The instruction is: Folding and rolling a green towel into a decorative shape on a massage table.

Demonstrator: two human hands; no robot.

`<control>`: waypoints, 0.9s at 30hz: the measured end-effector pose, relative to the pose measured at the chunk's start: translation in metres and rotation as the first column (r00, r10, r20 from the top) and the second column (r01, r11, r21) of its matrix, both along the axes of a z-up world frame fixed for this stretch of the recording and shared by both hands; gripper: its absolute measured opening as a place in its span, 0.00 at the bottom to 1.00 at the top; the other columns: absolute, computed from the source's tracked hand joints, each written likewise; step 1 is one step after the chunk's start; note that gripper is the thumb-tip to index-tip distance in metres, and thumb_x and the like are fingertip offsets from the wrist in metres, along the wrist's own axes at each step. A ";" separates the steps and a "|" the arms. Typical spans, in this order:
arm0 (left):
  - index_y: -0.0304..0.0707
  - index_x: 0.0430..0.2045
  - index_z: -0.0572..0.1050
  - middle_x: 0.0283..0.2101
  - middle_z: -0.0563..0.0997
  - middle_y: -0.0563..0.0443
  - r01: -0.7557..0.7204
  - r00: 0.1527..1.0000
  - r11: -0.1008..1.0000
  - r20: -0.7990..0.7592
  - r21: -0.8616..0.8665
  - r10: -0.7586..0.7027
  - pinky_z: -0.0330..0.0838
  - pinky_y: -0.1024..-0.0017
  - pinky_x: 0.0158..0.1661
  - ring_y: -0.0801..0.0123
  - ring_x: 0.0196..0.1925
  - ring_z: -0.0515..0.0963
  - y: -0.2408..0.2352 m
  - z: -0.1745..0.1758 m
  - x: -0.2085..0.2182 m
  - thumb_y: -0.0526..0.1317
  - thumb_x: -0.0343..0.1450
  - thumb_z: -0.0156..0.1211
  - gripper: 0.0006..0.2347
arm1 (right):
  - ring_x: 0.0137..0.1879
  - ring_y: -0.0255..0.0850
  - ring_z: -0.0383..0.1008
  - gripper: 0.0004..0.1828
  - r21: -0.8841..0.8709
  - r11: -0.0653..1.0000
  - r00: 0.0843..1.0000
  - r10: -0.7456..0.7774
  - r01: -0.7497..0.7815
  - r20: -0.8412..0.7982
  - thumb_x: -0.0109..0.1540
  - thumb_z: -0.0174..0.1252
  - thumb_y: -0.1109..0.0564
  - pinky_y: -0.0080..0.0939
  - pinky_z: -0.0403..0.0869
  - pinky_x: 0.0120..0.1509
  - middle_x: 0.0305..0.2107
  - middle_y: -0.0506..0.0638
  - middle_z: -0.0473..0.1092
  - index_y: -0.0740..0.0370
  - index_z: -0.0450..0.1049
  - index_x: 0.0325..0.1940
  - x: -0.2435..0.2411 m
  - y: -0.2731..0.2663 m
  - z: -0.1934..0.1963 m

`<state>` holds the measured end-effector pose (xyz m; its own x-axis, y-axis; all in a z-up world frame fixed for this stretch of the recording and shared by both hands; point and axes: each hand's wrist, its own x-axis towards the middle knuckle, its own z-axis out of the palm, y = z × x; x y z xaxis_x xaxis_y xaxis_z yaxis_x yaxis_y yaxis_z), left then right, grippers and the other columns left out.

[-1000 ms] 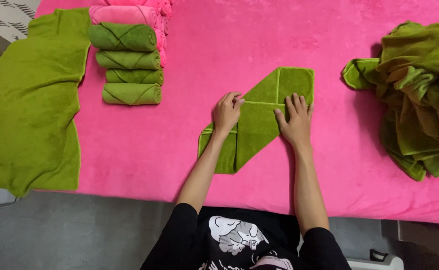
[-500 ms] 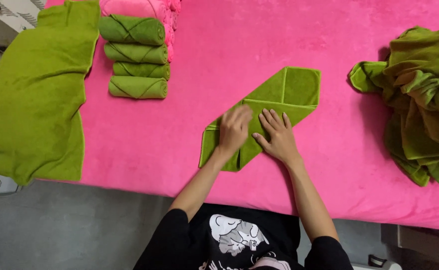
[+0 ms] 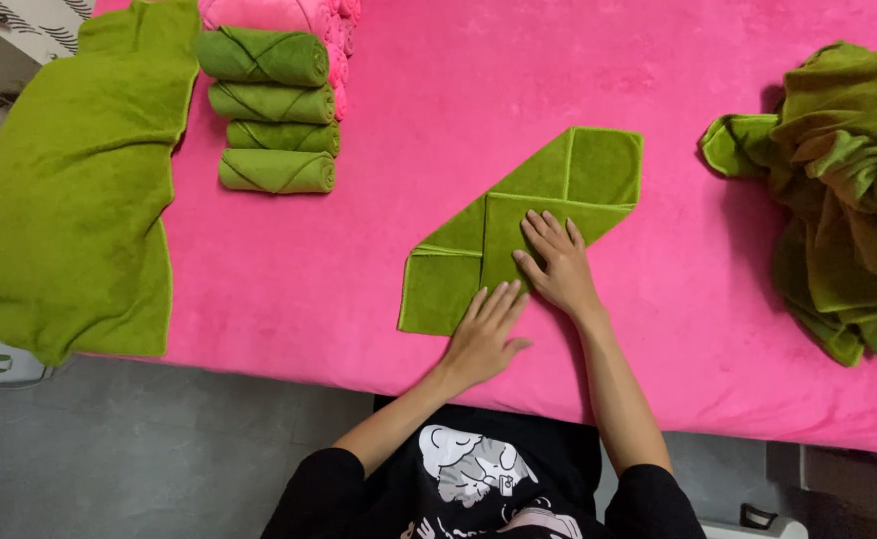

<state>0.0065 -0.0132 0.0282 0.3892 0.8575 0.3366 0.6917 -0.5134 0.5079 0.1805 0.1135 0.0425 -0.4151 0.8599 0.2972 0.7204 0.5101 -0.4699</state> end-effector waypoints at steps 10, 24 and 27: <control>0.50 0.59 0.76 0.47 0.81 0.58 -0.228 0.972 0.958 0.093 0.176 0.214 0.73 0.67 0.45 0.67 0.49 0.81 0.034 -0.034 -0.058 0.43 0.79 0.54 0.13 | 0.78 0.50 0.60 0.36 0.142 0.990 0.998 0.006 -0.015 0.063 0.68 0.60 0.34 0.64 0.48 0.82 0.71 0.52 0.66 0.56 0.70 0.73 -0.002 -0.003 -0.002; 0.47 0.72 0.62 0.63 0.72 0.45 -0.040 0.997 0.993 0.067 -0.113 0.048 0.63 0.60 0.53 0.52 0.64 0.70 0.018 0.004 -0.063 0.35 0.71 0.58 0.29 | 0.79 0.46 0.60 0.31 0.078 0.995 0.997 -0.059 0.055 0.050 0.70 0.57 0.37 0.61 0.47 0.84 0.71 0.49 0.66 0.55 0.71 0.72 -0.008 -0.006 0.002; 0.48 0.74 0.60 0.67 0.69 0.45 -0.010 0.998 0.983 0.058 -0.181 0.021 0.61 0.58 0.56 0.51 0.68 0.67 0.011 0.012 -0.065 0.37 0.71 0.58 0.31 | 0.79 0.46 0.59 0.31 0.061 0.996 0.996 -0.062 0.058 0.057 0.71 0.57 0.37 0.61 0.46 0.84 0.72 0.49 0.65 0.55 0.71 0.73 -0.008 -0.008 0.001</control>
<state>-0.0589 -0.0022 0.0400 0.3593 0.9120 0.1981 0.6644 -0.3990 0.6319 0.1723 0.1058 0.0436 -0.3812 0.8653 0.3254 0.7760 0.4908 -0.3962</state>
